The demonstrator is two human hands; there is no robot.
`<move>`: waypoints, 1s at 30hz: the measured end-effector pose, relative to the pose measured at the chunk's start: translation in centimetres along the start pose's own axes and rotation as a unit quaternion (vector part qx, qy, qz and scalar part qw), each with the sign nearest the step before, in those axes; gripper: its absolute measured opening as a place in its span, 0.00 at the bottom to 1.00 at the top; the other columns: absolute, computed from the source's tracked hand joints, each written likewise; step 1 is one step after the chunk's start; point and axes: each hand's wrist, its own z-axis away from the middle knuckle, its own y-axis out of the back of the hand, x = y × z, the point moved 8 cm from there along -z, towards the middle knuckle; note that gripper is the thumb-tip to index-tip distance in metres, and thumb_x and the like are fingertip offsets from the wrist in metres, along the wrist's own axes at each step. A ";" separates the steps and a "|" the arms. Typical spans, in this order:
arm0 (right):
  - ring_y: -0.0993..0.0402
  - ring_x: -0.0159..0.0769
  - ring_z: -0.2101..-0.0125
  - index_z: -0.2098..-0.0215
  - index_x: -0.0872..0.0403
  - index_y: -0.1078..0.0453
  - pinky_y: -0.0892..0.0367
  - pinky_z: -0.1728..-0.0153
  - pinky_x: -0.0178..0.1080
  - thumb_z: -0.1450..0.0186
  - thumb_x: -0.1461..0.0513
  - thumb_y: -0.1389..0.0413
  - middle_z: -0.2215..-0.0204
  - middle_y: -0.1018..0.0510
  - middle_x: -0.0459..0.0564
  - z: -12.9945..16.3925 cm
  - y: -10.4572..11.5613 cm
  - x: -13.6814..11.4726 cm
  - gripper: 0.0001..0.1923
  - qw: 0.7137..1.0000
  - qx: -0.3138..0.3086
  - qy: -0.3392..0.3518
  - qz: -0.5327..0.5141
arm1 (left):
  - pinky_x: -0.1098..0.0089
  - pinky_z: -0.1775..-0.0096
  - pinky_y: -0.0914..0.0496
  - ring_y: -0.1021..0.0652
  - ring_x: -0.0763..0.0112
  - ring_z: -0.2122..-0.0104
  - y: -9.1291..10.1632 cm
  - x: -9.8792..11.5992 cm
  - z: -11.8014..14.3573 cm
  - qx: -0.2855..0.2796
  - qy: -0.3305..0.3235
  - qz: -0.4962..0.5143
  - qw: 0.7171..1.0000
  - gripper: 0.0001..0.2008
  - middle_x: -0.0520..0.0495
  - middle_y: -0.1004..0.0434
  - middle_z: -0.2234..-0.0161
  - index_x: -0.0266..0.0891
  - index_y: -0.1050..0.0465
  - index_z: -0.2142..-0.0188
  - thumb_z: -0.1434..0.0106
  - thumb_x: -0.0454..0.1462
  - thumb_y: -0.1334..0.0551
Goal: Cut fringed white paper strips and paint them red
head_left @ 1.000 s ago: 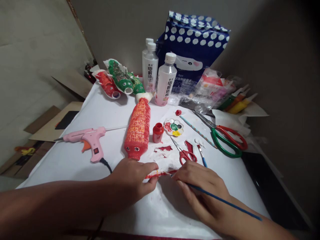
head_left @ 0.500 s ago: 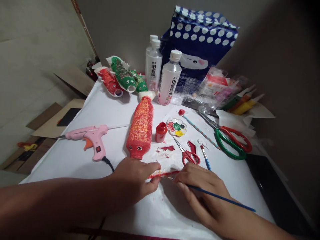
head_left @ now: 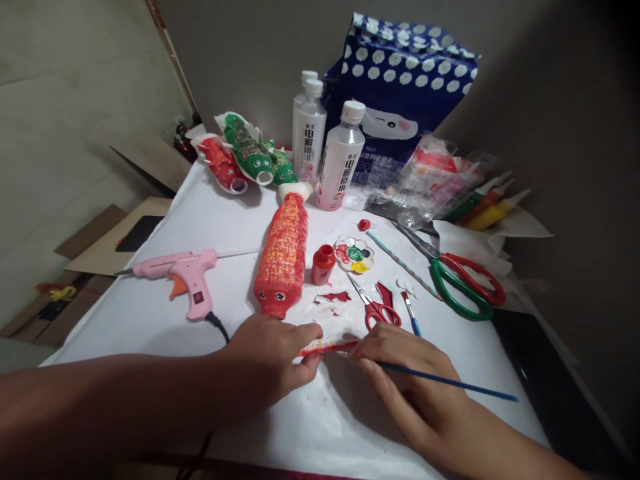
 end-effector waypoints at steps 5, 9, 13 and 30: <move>0.26 0.35 0.65 0.56 0.56 0.33 0.30 0.59 0.40 0.35 0.74 0.47 0.65 0.22 0.51 0.2 -0.2 0.4 0.12 1.000 -0.002 -0.014 -0.011 | 0.69 0.77 0.38 0.21 0.66 0.78 -0.3 -0.3 -0.1 -0.020 0.021 -0.002 1.000 0.09 0.53 0.22 0.78 0.41 0.25 0.61 0.39 0.36 0.41; 0.25 0.35 0.68 0.60 0.54 0.31 0.30 0.63 0.39 0.34 0.72 0.48 0.69 0.22 0.49 -0.2 0.6 1.2 0.10 0.997 0.028 -0.056 -0.044 | 0.68 0.77 0.38 0.21 0.64 0.78 -0.1 -0.3 -0.2 -0.030 0.027 -0.020 0.999 0.11 0.53 0.21 0.77 0.41 0.25 0.58 0.40 0.37 0.41; 0.26 0.35 0.72 0.63 0.52 0.29 0.31 0.71 0.36 0.32 0.67 0.48 0.71 0.24 0.48 0.0 3.6 4.5 0.07 0.977 0.159 -0.143 0.007 | 0.68 0.78 0.40 0.22 0.64 0.80 0.3 -0.2 -0.2 -0.037 0.023 -0.041 0.998 0.10 0.54 0.22 0.80 0.42 0.25 0.59 0.41 0.37 0.39; 0.25 0.38 0.70 0.60 0.53 0.29 0.30 0.70 0.38 0.32 0.64 0.48 0.66 0.21 0.51 -1.1 3.8 9.0 0.06 0.963 0.153 -0.154 0.161 | 0.64 0.77 0.34 0.23 0.65 0.80 1.8 0.9 0.6 0.053 -0.053 -0.028 0.997 0.12 0.52 0.22 0.78 0.36 0.28 0.57 0.41 0.32 0.42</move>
